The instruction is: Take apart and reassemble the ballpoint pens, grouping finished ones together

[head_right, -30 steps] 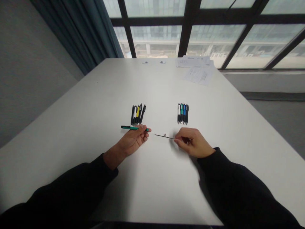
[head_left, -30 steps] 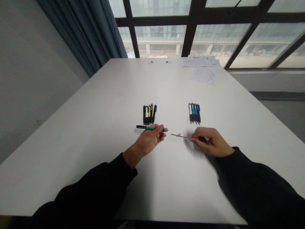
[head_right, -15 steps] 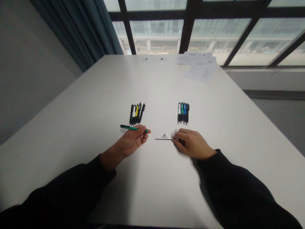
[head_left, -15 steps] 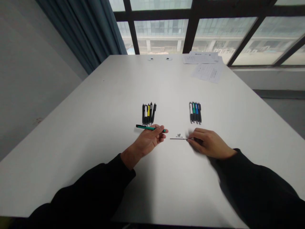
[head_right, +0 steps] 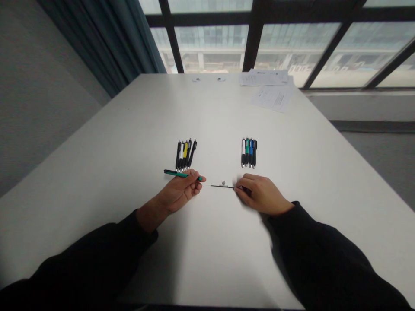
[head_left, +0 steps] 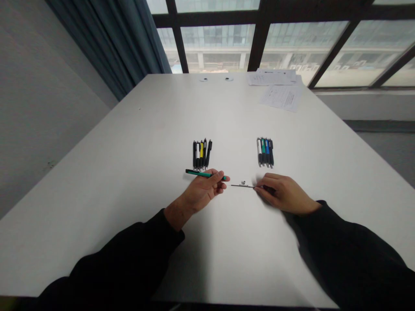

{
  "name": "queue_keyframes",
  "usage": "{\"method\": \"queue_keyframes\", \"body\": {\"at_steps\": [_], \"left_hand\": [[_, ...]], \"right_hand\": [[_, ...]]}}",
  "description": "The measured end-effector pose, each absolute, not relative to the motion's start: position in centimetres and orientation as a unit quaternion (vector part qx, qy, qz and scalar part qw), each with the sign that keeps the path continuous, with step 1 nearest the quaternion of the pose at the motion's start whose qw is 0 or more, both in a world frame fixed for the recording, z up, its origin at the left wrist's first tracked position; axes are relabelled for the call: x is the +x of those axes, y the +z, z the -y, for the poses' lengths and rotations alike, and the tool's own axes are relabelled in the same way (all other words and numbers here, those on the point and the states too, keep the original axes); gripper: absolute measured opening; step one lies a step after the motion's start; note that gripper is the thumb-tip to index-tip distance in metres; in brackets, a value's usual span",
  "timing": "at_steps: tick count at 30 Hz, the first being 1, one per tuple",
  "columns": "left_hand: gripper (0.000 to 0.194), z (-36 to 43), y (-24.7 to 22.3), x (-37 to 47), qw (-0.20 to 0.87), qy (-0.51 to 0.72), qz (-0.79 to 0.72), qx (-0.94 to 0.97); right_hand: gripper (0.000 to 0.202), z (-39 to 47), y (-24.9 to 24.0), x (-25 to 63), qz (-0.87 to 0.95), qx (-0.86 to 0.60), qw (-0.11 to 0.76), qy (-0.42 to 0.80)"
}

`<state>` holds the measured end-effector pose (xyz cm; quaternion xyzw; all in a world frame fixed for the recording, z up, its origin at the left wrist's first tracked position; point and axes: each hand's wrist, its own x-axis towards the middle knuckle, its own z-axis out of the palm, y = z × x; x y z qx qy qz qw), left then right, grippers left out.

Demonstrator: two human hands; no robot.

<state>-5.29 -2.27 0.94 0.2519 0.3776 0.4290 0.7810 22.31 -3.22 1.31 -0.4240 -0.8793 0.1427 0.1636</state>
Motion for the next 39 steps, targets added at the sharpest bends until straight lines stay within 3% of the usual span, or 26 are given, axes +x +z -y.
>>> {"method": "queue_keyframes", "body": {"at_steps": [4, 8, 12, 16, 20, 24, 30, 34, 39], "left_hand": [[0.049, 2.5, 1.0, -5.3, 0.785, 0.423, -0.364, 0.27], [0.05, 3.3, 0.9, -4.7, 0.777, 0.421, -0.361, 0.297], [0.053, 4.9, 0.2, -3.2, 0.773, 0.401, -0.369, 0.326], [0.056, 6.1, -0.7, -2.3, 0.755, 0.387, -0.378, 0.37], [0.056, 5.5, -0.3, -2.9, 0.743, 0.376, -0.399, 0.385], [0.043, 3.8, 0.5, -4.5, 0.704, 0.407, -0.419, 0.404], [0.014, 2.9, 0.2, -5.9, 0.462, 0.378, -0.442, 0.669], [0.015, 2.9, -0.3, -6.1, 0.359, 0.36, -0.431, 0.746], [0.017, 2.8, -0.4, -6.1, 0.347, 0.337, -0.441, 0.756]], "right_hand": [[0.018, 3.2, 1.5, 22.2, 0.877, -0.427, 0.174, 0.132], [0.015, 4.1, 2.3, 21.1, 0.874, -0.391, 0.257, 0.134], [0.036, 5.9, 2.9, 19.0, 0.874, -0.323, 0.323, 0.163], [0.02, 6.8, 2.8, 17.7, 0.879, -0.285, 0.349, 0.155], [0.014, 6.1, 2.6, 18.8, 0.861, -0.323, 0.341, 0.194], [0.01, 4.7, 2.3, 21.1, 0.808, -0.414, 0.353, 0.225], [0.019, 4.1, 2.0, 22.8, 0.807, -0.435, 0.295, 0.269], [0.019, 3.9, 1.9, 23.0, 0.831, -0.426, 0.266, 0.24], [0.015, 3.5, 1.8, 23.1, 0.859, -0.399, 0.224, 0.227]]}}
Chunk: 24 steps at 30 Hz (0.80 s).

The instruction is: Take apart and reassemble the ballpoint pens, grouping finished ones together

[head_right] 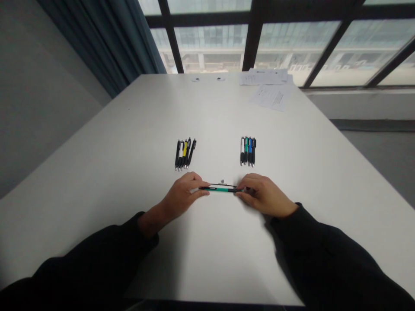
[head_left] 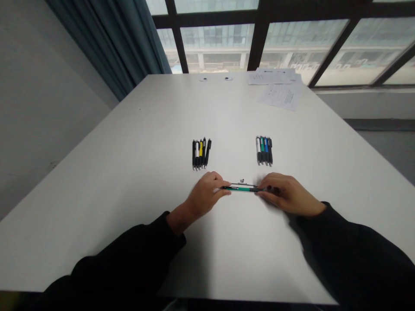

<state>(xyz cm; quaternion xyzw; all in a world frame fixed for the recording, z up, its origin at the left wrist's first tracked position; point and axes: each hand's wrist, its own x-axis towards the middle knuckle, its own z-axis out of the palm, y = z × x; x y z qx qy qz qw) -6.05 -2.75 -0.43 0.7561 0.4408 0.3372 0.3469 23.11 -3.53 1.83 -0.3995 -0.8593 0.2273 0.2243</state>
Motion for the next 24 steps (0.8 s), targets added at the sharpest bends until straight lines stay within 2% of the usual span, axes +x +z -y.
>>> {"method": "queue_keyframes", "body": {"at_steps": [7, 24], "left_hand": [[0.015, 2.9, -0.01, -5.86, 0.376, 0.351, -0.445, 0.734], [0.012, 2.93, 0.0, -5.78, 0.371, 0.355, -0.473, 0.716]], "right_hand": [[0.014, 3.44, 1.74, 23.24, 0.859, -0.401, 0.223, 0.227], [0.013, 3.29, 1.82, 23.31, 0.852, -0.423, 0.213, 0.222]]}}
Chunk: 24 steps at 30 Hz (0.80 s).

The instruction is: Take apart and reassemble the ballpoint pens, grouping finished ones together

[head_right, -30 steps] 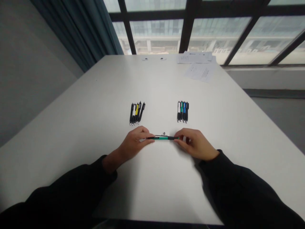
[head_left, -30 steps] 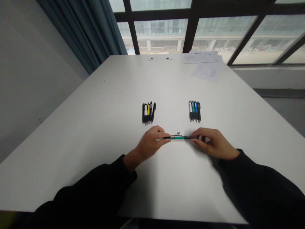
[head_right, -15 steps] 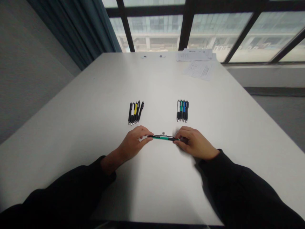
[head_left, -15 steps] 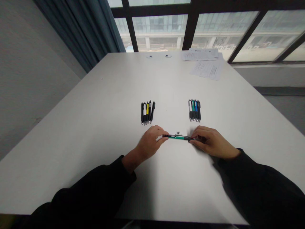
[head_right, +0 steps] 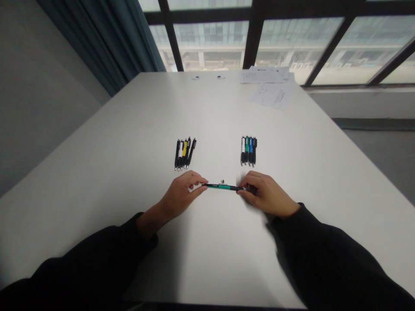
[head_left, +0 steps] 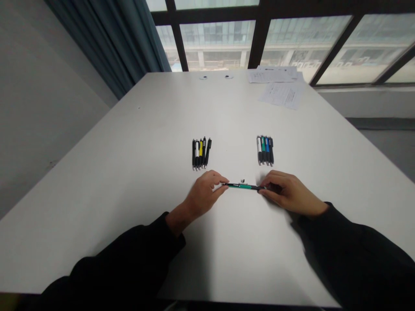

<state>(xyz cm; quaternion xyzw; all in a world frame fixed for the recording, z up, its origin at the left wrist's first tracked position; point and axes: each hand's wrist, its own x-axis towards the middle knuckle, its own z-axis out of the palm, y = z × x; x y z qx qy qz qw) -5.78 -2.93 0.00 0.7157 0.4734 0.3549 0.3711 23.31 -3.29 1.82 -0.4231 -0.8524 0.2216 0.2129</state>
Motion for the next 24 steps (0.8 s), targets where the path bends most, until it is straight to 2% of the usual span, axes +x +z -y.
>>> {"method": "queue_keyframes", "body": {"at_steps": [24], "left_hand": [[0.014, 2.92, -0.32, -5.98, 0.297, 0.325, -0.477, 0.76]], "right_hand": [[0.017, 3.41, 1.69, 23.22, 0.845, -0.437, 0.211, 0.223]]}}
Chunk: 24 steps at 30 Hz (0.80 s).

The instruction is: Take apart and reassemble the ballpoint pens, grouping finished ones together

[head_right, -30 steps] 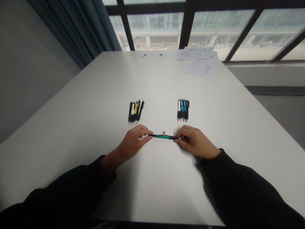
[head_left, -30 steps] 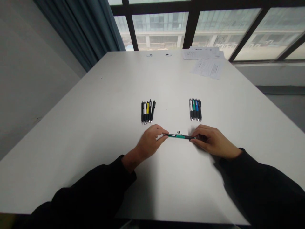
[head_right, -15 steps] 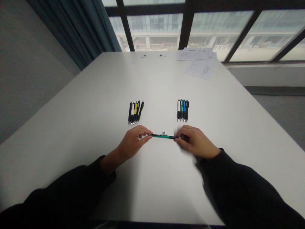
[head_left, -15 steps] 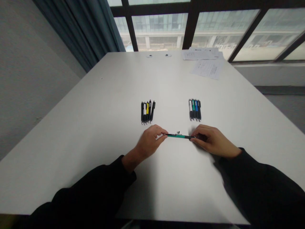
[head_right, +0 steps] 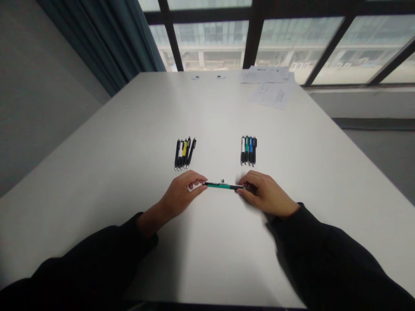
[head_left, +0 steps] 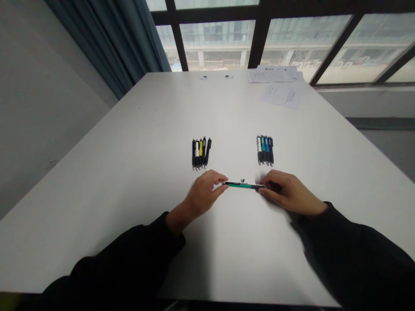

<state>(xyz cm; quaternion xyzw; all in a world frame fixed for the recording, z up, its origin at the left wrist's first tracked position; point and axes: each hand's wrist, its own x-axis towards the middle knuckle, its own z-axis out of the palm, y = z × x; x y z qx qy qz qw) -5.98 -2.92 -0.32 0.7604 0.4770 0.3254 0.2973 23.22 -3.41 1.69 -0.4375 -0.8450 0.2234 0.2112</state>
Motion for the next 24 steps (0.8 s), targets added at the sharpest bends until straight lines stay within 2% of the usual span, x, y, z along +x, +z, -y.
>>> {"method": "queue_keyframes", "body": {"at_steps": [21, 24], "left_hand": [[0.02, 2.86, -0.51, -5.89, 0.291, 0.315, -0.475, 0.768], [0.016, 2.82, -0.39, -5.91, 0.294, 0.313, -0.467, 0.773]], "right_hand": [[0.018, 3.25, 1.6, 23.37, 0.847, -0.43, 0.211, 0.232], [0.015, 3.21, 1.51, 23.36, 0.857, -0.41, 0.21, 0.232]]}}
